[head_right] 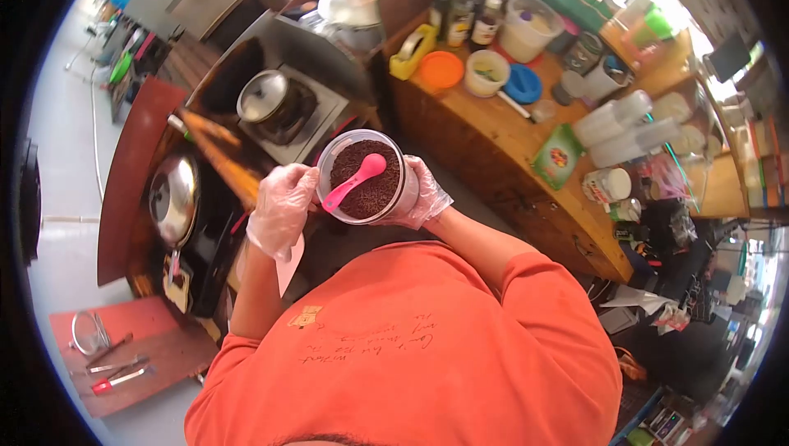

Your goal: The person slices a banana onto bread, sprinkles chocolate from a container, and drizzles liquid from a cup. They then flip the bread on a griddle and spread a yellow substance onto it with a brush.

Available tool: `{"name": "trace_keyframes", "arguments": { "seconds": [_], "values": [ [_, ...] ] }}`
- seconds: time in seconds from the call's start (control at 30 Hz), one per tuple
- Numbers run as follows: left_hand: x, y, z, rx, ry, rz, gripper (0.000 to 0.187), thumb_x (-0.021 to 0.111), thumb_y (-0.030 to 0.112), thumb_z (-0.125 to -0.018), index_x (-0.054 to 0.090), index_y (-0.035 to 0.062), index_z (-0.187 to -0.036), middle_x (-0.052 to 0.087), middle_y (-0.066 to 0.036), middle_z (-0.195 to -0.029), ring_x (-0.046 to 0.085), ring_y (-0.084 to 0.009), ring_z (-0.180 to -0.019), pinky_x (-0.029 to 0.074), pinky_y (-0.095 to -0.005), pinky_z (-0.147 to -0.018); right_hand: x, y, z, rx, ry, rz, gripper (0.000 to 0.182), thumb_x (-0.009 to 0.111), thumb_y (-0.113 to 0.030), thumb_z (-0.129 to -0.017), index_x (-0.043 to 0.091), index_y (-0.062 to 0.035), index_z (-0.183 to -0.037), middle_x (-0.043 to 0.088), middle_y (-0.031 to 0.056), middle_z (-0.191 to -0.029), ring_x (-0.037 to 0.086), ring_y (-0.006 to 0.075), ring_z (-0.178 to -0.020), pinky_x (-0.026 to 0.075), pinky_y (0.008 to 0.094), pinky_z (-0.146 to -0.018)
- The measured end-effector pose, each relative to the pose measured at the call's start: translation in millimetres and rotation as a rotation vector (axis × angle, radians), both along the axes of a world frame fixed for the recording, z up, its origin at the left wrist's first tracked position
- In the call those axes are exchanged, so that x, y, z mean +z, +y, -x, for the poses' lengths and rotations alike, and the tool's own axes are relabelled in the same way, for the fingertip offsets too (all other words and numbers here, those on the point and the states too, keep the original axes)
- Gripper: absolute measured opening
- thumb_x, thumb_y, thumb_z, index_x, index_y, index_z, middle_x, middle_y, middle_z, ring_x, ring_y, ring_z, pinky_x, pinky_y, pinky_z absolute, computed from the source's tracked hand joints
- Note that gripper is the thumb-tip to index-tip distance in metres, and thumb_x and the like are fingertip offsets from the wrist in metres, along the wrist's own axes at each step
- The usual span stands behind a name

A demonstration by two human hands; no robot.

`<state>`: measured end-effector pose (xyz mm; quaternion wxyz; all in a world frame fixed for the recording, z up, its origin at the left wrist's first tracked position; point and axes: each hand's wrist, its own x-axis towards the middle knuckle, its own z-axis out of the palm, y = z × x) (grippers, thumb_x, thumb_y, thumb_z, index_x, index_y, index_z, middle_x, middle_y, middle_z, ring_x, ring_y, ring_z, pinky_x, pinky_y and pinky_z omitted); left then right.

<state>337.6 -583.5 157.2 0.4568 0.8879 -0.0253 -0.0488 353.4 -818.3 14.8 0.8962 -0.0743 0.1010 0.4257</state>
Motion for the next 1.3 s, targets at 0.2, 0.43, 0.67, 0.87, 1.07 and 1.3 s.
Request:
{"name": "trace_keyframes", "arguments": {
  "seconds": [0.2, 0.43, 0.67, 0.87, 1.07, 1.3],
  "values": [
    [-19.6, -91.0, -99.6, -0.250, 0.585, 0.435, 0.032, 0.058, 0.024, -0.099, 0.064, -0.0027, -0.084, 0.066, -0.013, -0.072, 0.068, -0.0216, -0.063, 0.059, -0.0337, -0.057, -7.6, -101.4, -38.0, -0.151, 0.032, -0.004, 0.067, 0.053, -0.060, -0.088, 0.053, -0.0201, -0.142, 0.056, 0.0141, -0.142, 0.055, 0.0388, -0.127, 0.049, 0.0718, -0.086],
    [-48.9, -138.6, -222.0, -0.301, 0.339, 0.407, 0.014, 0.067, 0.013, -0.084, 0.067, -0.0006, -0.078, 0.062, -0.008, -0.064, 0.062, -0.0182, -0.057, 0.050, -0.0328, -0.053, -25.0, -134.4, -154.0, -0.238, 0.110, 0.057, 0.066, 0.034, -0.059, -0.095, 0.050, -0.0171, -0.143, 0.052, 0.0179, -0.144, 0.054, 0.0462, -0.123, 0.048, 0.0651, -0.090],
    [-119.7, -174.5, -324.2, -0.781, -0.791, -0.626, 0.027, 0.081, 0.030, -0.063, 0.060, 0.0131, -0.066, 0.062, -0.011, -0.066, 0.063, -0.0311, -0.067, 0.048, -0.0448, -0.063, -94.1, -167.2, -190.1, -0.517, 0.399, 0.430, 0.070, 0.044, -0.054, -0.097, 0.031, -0.0139, -0.153, 0.027, 0.0124, -0.161, 0.034, 0.0416, -0.141, 0.032, 0.0667, -0.108],
    [-170.3, -201.7, -344.7, -0.570, -0.464, -0.465, 0.030, 0.080, 0.025, -0.068, 0.054, 0.0108, -0.065, 0.062, -0.013, -0.065, 0.063, -0.0308, -0.064, 0.048, -0.0442, -0.063, -138.8, -196.7, -208.1, -0.781, 0.293, 1.015, 0.059, 0.065, -0.042, -0.093, 0.048, -0.0080, -0.138, 0.046, 0.0145, -0.140, 0.043, 0.0418, -0.130, 0.038, 0.0643, -0.101],
    [-220.9, -206.6, -349.3, -0.289, -0.040, 0.052, 0.028, 0.075, 0.020, -0.080, 0.057, 0.0041, -0.066, 0.064, -0.014, -0.065, 0.065, -0.0285, -0.062, 0.049, -0.0407, -0.059, -136.2, -207.5, -213.9, -0.850, 0.284, 0.951, 0.029, 0.065, -0.020, -0.093, 0.059, -0.0026, -0.116, 0.057, 0.0135, -0.115, 0.060, 0.0351, -0.104, 0.054, 0.0523, -0.082],
    [-217.5, -223.3, -354.7, -0.027, 0.268, 0.460, 0.044, 0.066, 0.035, -0.093, 0.064, -0.0018, -0.069, 0.066, -0.019, -0.069, 0.068, -0.0250, -0.066, 0.051, -0.0384, -0.065, -102.8, -215.8, -216.1, -1.054, 0.250, 0.689, 0.021, 0.062, -0.013, -0.093, 0.058, -0.0024, -0.111, 0.060, 0.0129, -0.108, 0.064, 0.0310, -0.095, 0.057, 0.0488, -0.078]
  ]
}}
